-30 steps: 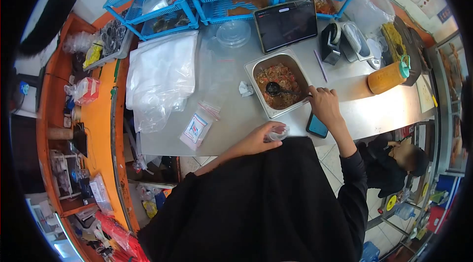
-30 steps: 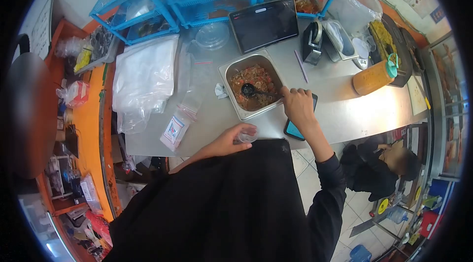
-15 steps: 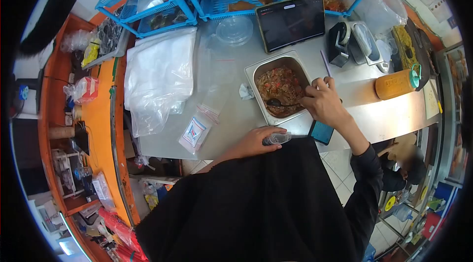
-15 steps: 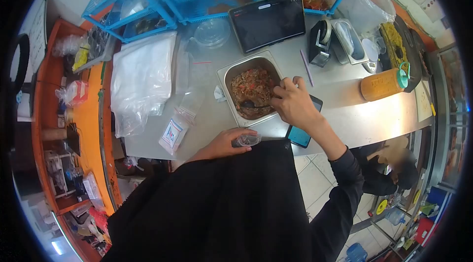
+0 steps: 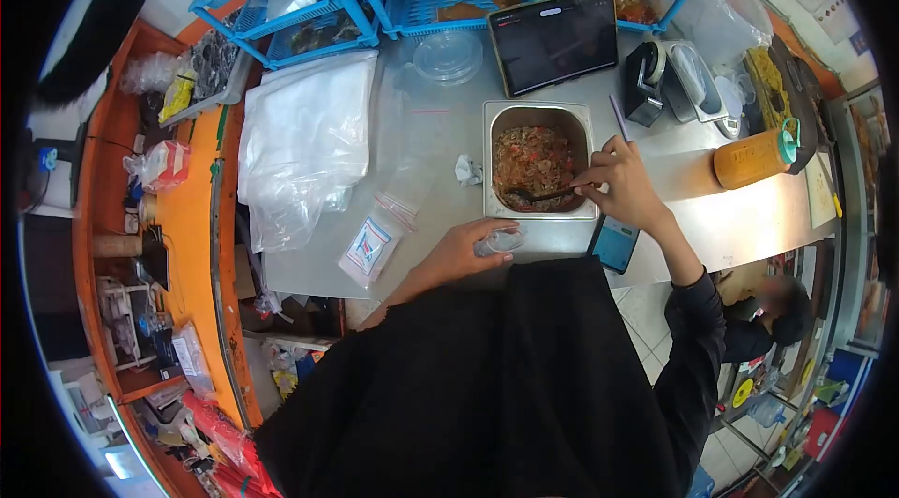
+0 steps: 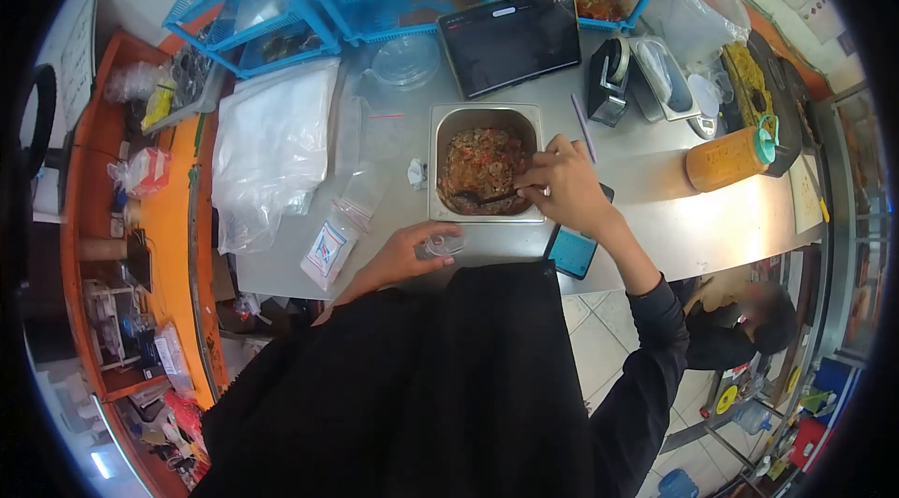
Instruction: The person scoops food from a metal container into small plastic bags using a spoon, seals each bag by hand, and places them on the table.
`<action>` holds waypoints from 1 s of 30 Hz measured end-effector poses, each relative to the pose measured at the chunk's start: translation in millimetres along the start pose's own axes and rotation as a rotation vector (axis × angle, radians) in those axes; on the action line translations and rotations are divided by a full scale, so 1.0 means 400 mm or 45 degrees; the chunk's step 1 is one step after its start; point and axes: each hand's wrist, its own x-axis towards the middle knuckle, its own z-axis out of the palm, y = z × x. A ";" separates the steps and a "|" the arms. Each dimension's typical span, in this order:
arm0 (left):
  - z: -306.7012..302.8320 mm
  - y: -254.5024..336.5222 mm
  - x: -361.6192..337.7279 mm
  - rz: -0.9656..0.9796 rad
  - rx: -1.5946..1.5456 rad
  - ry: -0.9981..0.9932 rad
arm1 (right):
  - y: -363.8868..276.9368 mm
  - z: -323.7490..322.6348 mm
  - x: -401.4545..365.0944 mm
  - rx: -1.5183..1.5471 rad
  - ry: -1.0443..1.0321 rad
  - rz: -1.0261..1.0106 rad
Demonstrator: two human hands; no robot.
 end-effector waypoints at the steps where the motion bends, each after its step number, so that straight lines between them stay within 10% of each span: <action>1: -0.003 -0.002 -0.001 -0.020 0.047 0.000 | 0.012 0.004 -0.004 -0.004 0.006 0.002; 10: -0.008 0.004 -0.004 -0.013 0.027 -0.027 | 0.067 0.032 -0.075 0.358 0.119 0.704; 18: -0.004 -0.018 0.002 0.058 -0.046 -0.015 | -0.056 0.012 -0.079 -0.316 0.447 -0.053; 30: -0.018 -0.015 0.006 0.031 -0.109 -0.091 | -0.136 0.000 -0.073 -0.410 0.392 -0.177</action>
